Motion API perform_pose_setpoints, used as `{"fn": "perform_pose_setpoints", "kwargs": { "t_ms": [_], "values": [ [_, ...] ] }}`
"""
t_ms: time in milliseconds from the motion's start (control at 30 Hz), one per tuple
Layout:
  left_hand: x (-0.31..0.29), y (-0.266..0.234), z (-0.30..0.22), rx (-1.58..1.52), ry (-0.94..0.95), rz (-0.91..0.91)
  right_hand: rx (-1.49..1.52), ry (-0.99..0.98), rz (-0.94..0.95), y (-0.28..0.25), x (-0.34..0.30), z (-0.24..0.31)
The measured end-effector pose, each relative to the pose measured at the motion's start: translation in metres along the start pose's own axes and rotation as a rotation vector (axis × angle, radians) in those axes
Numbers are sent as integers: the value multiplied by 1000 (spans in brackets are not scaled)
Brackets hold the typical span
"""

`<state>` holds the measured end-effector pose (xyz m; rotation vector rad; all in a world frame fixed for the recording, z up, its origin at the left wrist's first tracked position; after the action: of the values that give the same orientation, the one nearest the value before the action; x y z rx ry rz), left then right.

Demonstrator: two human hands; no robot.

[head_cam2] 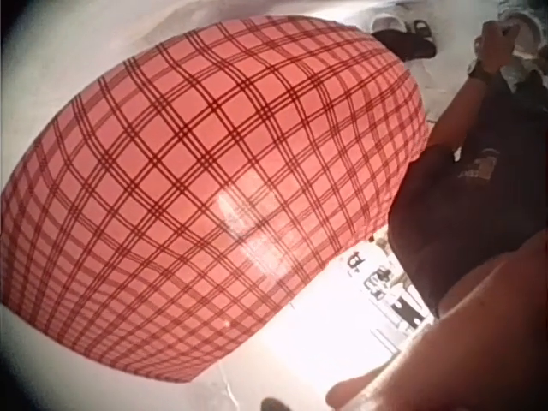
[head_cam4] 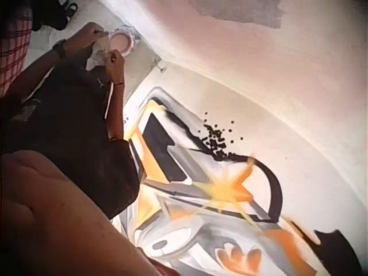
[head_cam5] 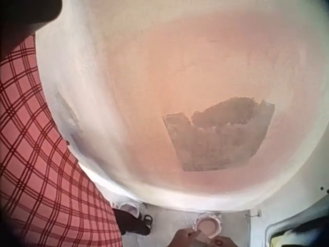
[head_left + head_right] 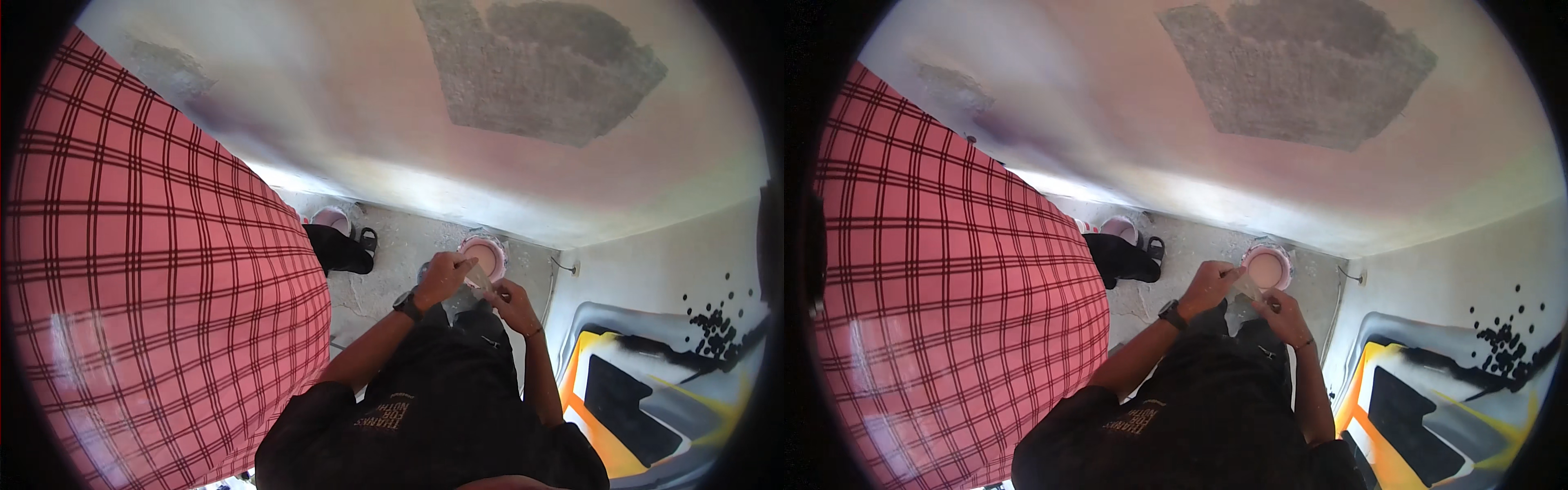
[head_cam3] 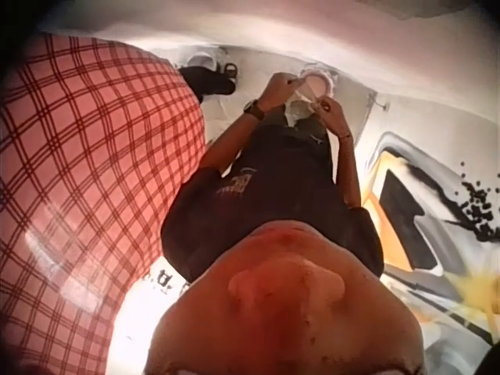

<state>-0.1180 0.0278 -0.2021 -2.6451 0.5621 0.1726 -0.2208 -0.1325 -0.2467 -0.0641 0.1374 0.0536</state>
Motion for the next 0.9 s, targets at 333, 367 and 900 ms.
{"fn": "perform_pose_setpoints", "kwargs": {
  "t_ms": [333, 367, 900],
  "values": [
    [48, -7, -40, -337, 72, -49, 189, 165, -171, -8, 35, 48],
    [55, -13, -51, -331, 73, -74, 215, 123, -298, -14, 38, 55],
    [115, -54, -164, -505, 86, 135, 42, -96, -536, -52, 89, 147]
  ]
}}
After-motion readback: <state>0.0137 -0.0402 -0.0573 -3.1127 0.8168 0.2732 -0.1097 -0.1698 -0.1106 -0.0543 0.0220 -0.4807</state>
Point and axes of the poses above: each hand's wrist, its own x-axis towards the middle knuckle, its own y-axis out of the palm, z = x × y, the point moved 7 cm from there along x, towards the middle knuckle, and after that the axes turned 8 degrees about -y, right-handed, at the moved point
